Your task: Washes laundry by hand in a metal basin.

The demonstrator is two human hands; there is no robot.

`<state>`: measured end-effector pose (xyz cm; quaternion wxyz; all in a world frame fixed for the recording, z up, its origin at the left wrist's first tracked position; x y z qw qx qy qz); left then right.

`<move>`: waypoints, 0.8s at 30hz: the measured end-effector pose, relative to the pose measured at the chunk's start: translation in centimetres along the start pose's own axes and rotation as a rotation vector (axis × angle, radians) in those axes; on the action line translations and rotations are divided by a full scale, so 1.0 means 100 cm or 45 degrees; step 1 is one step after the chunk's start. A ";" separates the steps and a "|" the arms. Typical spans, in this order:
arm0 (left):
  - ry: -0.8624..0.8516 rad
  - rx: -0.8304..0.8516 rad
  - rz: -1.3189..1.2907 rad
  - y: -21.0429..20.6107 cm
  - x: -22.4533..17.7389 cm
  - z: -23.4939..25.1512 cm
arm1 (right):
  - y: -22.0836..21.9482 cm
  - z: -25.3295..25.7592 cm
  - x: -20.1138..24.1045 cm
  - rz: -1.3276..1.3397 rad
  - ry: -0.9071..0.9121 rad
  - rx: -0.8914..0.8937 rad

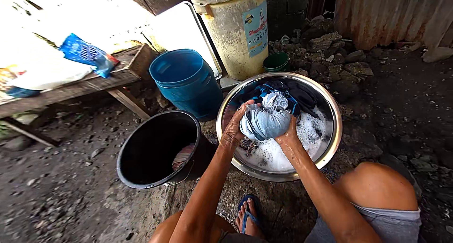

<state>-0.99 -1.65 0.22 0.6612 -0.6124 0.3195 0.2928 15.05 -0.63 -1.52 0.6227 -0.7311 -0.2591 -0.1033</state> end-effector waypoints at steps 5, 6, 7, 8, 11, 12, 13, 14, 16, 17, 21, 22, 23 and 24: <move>-0.150 -0.383 0.774 -0.017 -0.042 -0.001 | 0.005 0.003 0.042 -0.805 0.548 -0.227; -0.171 -0.458 0.886 -0.018 -0.045 0.000 | -0.002 -0.004 0.051 -1.026 0.745 -0.229; -0.168 -0.502 0.946 -0.017 -0.044 0.001 | -0.015 -0.014 0.056 -1.230 0.961 -0.181; -0.143 -0.515 0.966 -0.015 -0.042 0.003 | -0.030 -0.026 0.059 -1.388 1.153 -0.088; 0.039 -0.418 0.927 -0.012 -0.035 0.003 | -0.061 -0.063 0.045 -1.584 1.483 0.275; 0.100 -0.379 0.932 -0.017 -0.037 0.003 | -0.066 -0.073 0.035 -1.606 1.526 0.389; 0.168 -0.326 0.992 -0.023 -0.040 0.003 | -0.071 -0.084 0.024 -1.632 1.563 0.492; 0.256 -0.264 1.084 -0.029 -0.045 0.001 | -0.074 -0.094 0.011 -1.668 1.597 0.573; 0.369 -0.154 1.224 -0.029 -0.046 0.000 | -0.078 -0.115 -0.018 -1.745 1.652 0.679; 0.399 -0.115 1.253 -0.027 -0.043 -0.003 | -0.079 -0.123 -0.032 -1.797 1.677 0.708; 0.474 0.120 1.561 -0.002 -0.025 -0.014 | -0.070 -0.142 -0.081 -1.936 1.740 0.800; 0.541 0.136 1.638 0.000 -0.018 -0.012 | -0.065 -0.142 -0.092 -1.964 1.748 0.825; 0.597 0.143 1.705 0.004 -0.011 -0.011 | -0.059 -0.142 -0.101 -1.995 1.746 0.849; 0.633 0.136 1.749 0.011 -0.002 -0.013 | -0.053 -0.141 -0.109 -2.018 1.728 0.869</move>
Point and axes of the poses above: each hand's wrist, its own z-axis towards the middle knuckle, its own y-axis out of the back of the hand, x = y × z, the point moved 4 cm from there along z, towards the middle knuckle, and after that the axes turned 11 degrees about -z, right-handed, at the moved point
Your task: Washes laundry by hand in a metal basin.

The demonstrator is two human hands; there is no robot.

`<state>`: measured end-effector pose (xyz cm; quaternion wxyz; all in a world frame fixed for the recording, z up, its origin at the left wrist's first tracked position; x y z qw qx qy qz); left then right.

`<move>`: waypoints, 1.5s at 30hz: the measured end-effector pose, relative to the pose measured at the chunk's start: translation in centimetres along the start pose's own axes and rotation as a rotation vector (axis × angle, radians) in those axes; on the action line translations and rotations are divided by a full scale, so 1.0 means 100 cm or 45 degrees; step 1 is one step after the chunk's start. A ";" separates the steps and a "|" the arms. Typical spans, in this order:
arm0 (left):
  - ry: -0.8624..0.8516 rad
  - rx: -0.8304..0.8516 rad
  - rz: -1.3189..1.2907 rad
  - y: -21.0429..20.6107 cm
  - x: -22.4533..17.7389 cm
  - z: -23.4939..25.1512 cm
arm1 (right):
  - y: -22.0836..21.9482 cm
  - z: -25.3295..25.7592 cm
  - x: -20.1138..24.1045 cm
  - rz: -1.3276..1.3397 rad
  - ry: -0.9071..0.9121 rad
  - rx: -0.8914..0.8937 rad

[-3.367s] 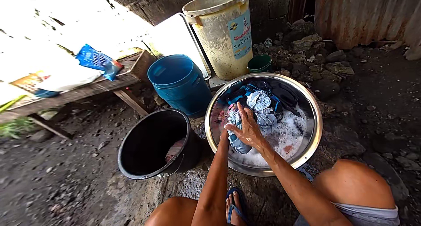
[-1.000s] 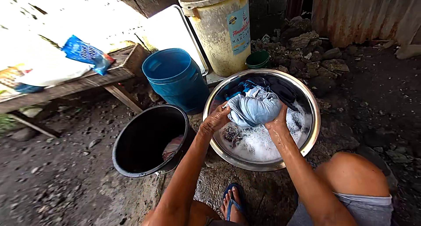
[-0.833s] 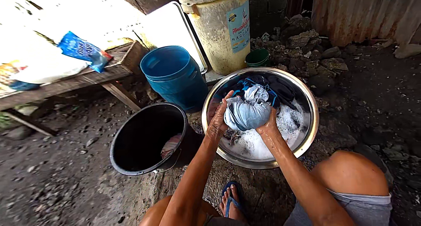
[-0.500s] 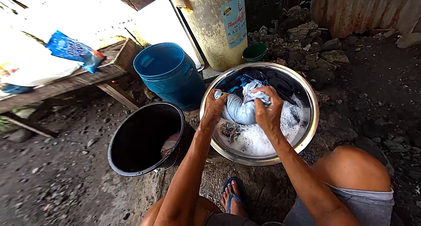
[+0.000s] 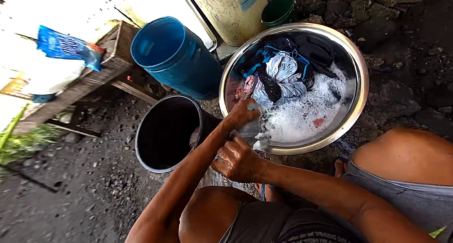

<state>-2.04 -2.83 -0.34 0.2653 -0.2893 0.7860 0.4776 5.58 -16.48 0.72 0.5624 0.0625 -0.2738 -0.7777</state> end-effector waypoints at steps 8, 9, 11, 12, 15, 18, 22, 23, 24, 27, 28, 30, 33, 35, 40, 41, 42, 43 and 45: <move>0.177 -0.010 0.108 -0.051 0.054 0.023 | -0.052 -0.055 -0.007 0.003 -0.004 0.227; 0.210 0.017 0.119 -0.054 0.053 0.024 | -0.056 -0.058 -0.007 -0.004 0.003 0.263; 0.232 0.070 0.140 -0.055 0.061 0.032 | -0.061 -0.059 -0.004 -0.016 0.023 0.346; 0.226 0.075 0.146 -0.056 0.065 0.033 | -0.063 -0.058 -0.004 -0.016 0.028 0.383; 0.200 0.072 0.172 -0.058 0.063 0.038 | -0.067 -0.054 -0.005 0.010 0.027 0.477; 0.206 0.082 0.183 -0.058 0.063 0.037 | -0.068 -0.050 -0.003 0.157 0.011 0.698; 0.158 0.006 0.211 -0.060 0.056 0.029 | -0.068 -0.046 -0.001 0.250 0.018 0.851; 0.167 0.005 0.220 -0.060 0.055 0.029 | -0.068 -0.045 -0.001 0.262 0.010 0.839; 0.177 0.010 0.230 -0.061 0.055 0.029 | -0.068 -0.045 -0.001 0.282 -0.006 0.830; 0.189 0.022 0.239 -0.062 0.051 0.031 | -0.069 -0.044 -0.003 0.309 -0.058 0.741; 0.185 0.017 0.250 -0.062 0.050 0.031 | -0.069 -0.043 -0.003 0.334 -0.065 0.756; 0.183 0.009 0.274 -0.066 0.054 0.031 | -0.069 -0.046 -0.001 0.380 -0.082 0.766; 0.260 0.024 0.235 -0.068 0.070 0.036 | -0.071 -0.052 0.000 0.391 -0.103 0.805; 0.308 -0.017 0.067 -0.052 0.078 0.038 | -0.067 -0.047 -0.005 0.231 0.006 0.677; 0.306 -0.385 -0.657 0.031 0.065 -0.016 | -0.023 -0.002 -0.024 0.128 -0.011 -0.036; 0.255 -0.508 -0.816 0.056 0.061 -0.034 | -0.016 0.015 -0.027 0.178 -0.043 -0.147; 0.180 -0.613 -0.927 0.083 0.058 -0.053 | -0.011 0.032 -0.027 0.238 -0.049 -0.236; 0.075 -0.707 -0.991 0.108 0.053 -0.075 | -0.009 0.051 -0.025 0.300 -0.042 -0.299; -0.150 -0.904 -1.064 0.148 0.045 -0.120 | -0.014 0.090 -0.012 0.412 -0.014 -0.371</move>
Point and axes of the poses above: each hand's wrist, its own z-axis towards the middle knuckle, its own y-axis out of the back of the hand, x = y × z, the point moved 4 cm from there along z, towards the middle knuckle, and after that the axes turned 11 degrees about -z, right-handed, at the moved point
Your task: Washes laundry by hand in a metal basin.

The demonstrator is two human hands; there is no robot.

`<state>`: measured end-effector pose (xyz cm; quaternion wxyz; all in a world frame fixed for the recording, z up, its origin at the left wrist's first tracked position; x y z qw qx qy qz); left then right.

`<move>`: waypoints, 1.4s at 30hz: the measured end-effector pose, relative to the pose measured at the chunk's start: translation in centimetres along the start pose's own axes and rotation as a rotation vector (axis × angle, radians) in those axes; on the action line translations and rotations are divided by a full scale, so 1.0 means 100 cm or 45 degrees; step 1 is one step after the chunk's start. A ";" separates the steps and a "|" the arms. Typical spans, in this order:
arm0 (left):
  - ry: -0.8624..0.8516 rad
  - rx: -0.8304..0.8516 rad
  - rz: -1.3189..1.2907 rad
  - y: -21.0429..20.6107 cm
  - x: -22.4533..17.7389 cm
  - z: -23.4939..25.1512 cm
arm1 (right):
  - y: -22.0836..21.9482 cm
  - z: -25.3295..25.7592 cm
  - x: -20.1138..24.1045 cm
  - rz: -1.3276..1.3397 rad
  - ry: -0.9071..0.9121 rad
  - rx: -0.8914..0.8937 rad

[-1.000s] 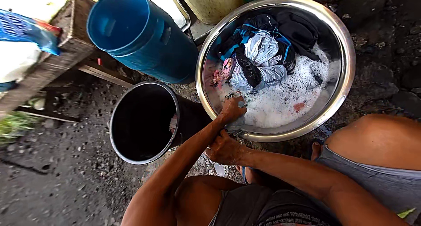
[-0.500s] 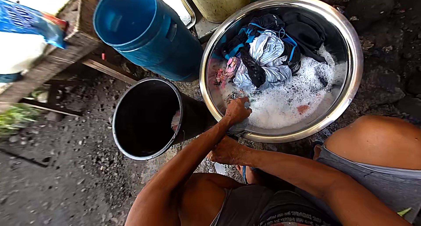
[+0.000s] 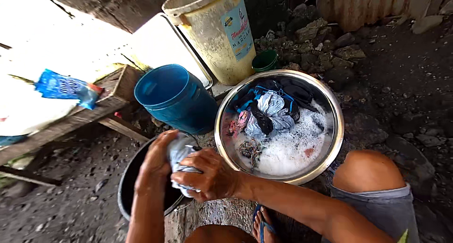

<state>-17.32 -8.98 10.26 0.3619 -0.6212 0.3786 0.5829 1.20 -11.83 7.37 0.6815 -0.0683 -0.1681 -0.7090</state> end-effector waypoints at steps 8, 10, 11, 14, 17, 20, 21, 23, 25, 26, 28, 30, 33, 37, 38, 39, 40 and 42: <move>0.054 -0.806 0.541 0.176 0.037 -0.041 | -0.047 0.010 -0.067 -0.009 -0.372 1.067; 0.182 -0.748 0.537 0.177 0.060 -0.059 | -0.016 -0.024 -0.117 -0.095 -0.619 1.183; 0.201 -0.712 0.496 0.176 0.072 -0.065 | 0.002 -0.046 -0.146 -0.164 -0.767 1.215; 0.190 -0.598 0.342 0.169 0.100 -0.075 | 0.067 -0.109 -0.227 -0.474 -1.251 1.122; 0.147 -0.545 0.255 0.151 0.102 -0.077 | 0.117 -0.169 -0.281 -0.644 -1.544 1.157; 0.066 -0.462 0.199 0.135 0.083 -0.069 | 0.121 -0.205 -0.289 -0.728 -1.512 1.216; 0.042 -0.420 0.197 0.127 0.073 -0.066 | 0.117 -0.209 -0.284 -0.779 -1.497 1.231; 0.005 -0.313 0.236 0.099 0.049 -0.057 | 0.109 -0.216 -0.268 -0.790 -1.507 1.321; -0.030 -0.167 0.319 0.061 0.024 -0.044 | 0.100 -0.213 -0.247 -0.726 -1.512 1.479; -0.052 -0.080 0.376 0.037 0.013 -0.036 | 0.095 -0.208 -0.236 -0.679 -1.475 1.539; -0.075 0.133 0.529 -0.017 -0.002 -0.021 | 0.081 -0.191 -0.213 -0.576 -1.348 1.587; -0.073 0.450 0.760 -0.070 -0.003 -0.002 | 0.069 -0.157 -0.191 -0.511 -1.205 1.573; -0.017 0.967 1.225 -0.131 0.028 0.037 | 0.072 -0.090 -0.158 -0.525 -1.066 1.517; 0.100 0.985 1.571 -0.166 0.091 0.069 | 0.106 -0.014 -0.146 -0.640 -0.935 1.135; 0.044 0.897 1.475 -0.171 0.102 0.069 | 0.117 0.002 -0.145 -0.651 -0.861 0.986; -0.026 0.813 1.291 -0.177 0.114 0.067 | 0.129 0.019 -0.144 -0.635 -0.782 0.848; -0.095 0.742 1.095 -0.183 0.127 0.064 | 0.141 0.035 -0.143 -0.612 -0.710 0.738; -0.139 0.631 0.748 -0.196 0.143 0.053 | 0.160 0.067 -0.142 -0.573 -0.605 0.586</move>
Point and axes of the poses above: each hand's wrist, its own z-axis towards the middle knuckle, its own y-axis out of the back of the hand, x = y × z, the point moved 4 cm from there along z, towards the middle knuckle, and after that the axes turned 11 degrees about -z, right-handed, at the moved point
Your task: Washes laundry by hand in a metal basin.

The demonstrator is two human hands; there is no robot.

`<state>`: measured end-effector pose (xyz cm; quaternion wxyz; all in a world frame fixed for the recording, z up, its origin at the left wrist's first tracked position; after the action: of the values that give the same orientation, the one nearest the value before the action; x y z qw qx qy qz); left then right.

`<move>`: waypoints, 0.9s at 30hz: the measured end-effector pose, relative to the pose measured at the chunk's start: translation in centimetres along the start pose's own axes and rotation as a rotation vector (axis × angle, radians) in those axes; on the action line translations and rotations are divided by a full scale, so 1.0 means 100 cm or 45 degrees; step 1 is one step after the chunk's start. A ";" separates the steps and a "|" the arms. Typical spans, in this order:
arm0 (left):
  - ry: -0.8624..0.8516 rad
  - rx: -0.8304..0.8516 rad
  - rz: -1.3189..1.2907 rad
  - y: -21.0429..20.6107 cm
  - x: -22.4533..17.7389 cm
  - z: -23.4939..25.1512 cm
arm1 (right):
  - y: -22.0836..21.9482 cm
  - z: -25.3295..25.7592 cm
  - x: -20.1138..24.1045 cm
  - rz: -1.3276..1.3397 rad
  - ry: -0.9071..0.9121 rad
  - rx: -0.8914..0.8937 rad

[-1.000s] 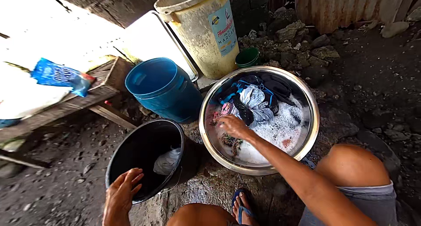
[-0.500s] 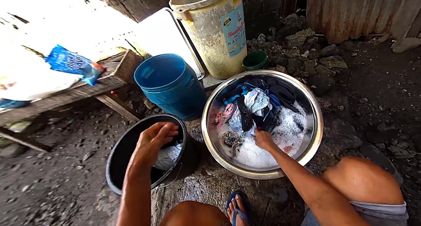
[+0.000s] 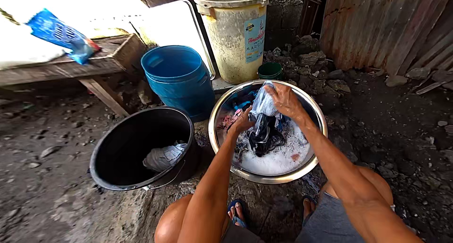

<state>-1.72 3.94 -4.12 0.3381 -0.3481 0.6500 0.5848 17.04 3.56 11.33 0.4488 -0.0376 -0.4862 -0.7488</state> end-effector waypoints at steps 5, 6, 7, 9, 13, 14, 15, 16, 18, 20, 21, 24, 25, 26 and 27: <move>-0.159 -0.048 -0.292 -0.038 -0.004 0.006 | 0.075 0.021 0.025 0.030 0.153 -0.231; -0.152 -0.029 -0.299 -0.040 -0.015 0.005 | 0.085 0.024 0.029 0.029 0.184 -0.268; -0.139 -0.028 -0.287 -0.040 -0.026 0.004 | 0.093 0.027 0.031 0.028 0.202 -0.304; -0.113 0.053 -0.208 -0.035 -0.046 0.003 | 0.110 0.033 0.031 0.006 0.194 -0.364; -0.220 0.474 -0.158 -0.014 -0.071 0.001 | 0.155 0.039 0.021 -0.083 0.054 -0.464; -0.220 0.537 -0.152 -0.007 -0.078 -0.005 | 0.165 0.038 0.019 -0.099 0.027 -0.520; -0.226 0.568 -0.155 0.000 -0.081 -0.008 | 0.173 0.036 0.016 -0.100 0.007 -0.583; -0.232 0.588 -0.176 0.004 -0.082 -0.010 | 0.181 0.034 0.015 -0.086 -0.014 -0.645; -0.235 0.636 -0.291 0.011 -0.077 -0.013 | 0.192 0.030 0.013 0.024 -0.048 -0.777; -0.228 0.627 -0.365 0.013 -0.065 -0.012 | 0.193 0.029 0.003 0.166 -0.125 -0.834; -0.214 0.571 -0.295 0.011 -0.057 -0.009 | 0.186 0.027 -0.004 0.169 -0.219 -0.806; -0.010 0.219 0.076 -0.006 -0.004 0.009 | 0.132 0.007 -0.047 -0.142 -0.546 -0.326; 0.142 0.118 0.182 -0.014 0.015 0.007 | 0.103 -0.005 -0.069 -0.295 -0.626 -0.054; 0.301 0.066 0.279 -0.022 0.027 0.000 | 0.072 -0.022 -0.090 -0.458 -0.682 0.202; 0.416 0.071 0.347 -0.027 0.033 -0.006 | 0.042 -0.041 -0.110 -0.597 -0.752 0.407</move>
<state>-1.23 2.95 -8.32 0.1554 -0.3379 0.7531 0.5427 28.10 6.93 6.70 0.1072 -0.0689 -0.6997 -0.7030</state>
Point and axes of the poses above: each hand's wrist, its own z-axis towards the middle knuckle, its own y-axis out of the back of the hand, x = y × z, the point moved 4 cm from there along z, towards the middle knuckle, and after that the axes turned 11 degrees about -z, right-handed, at the moved point
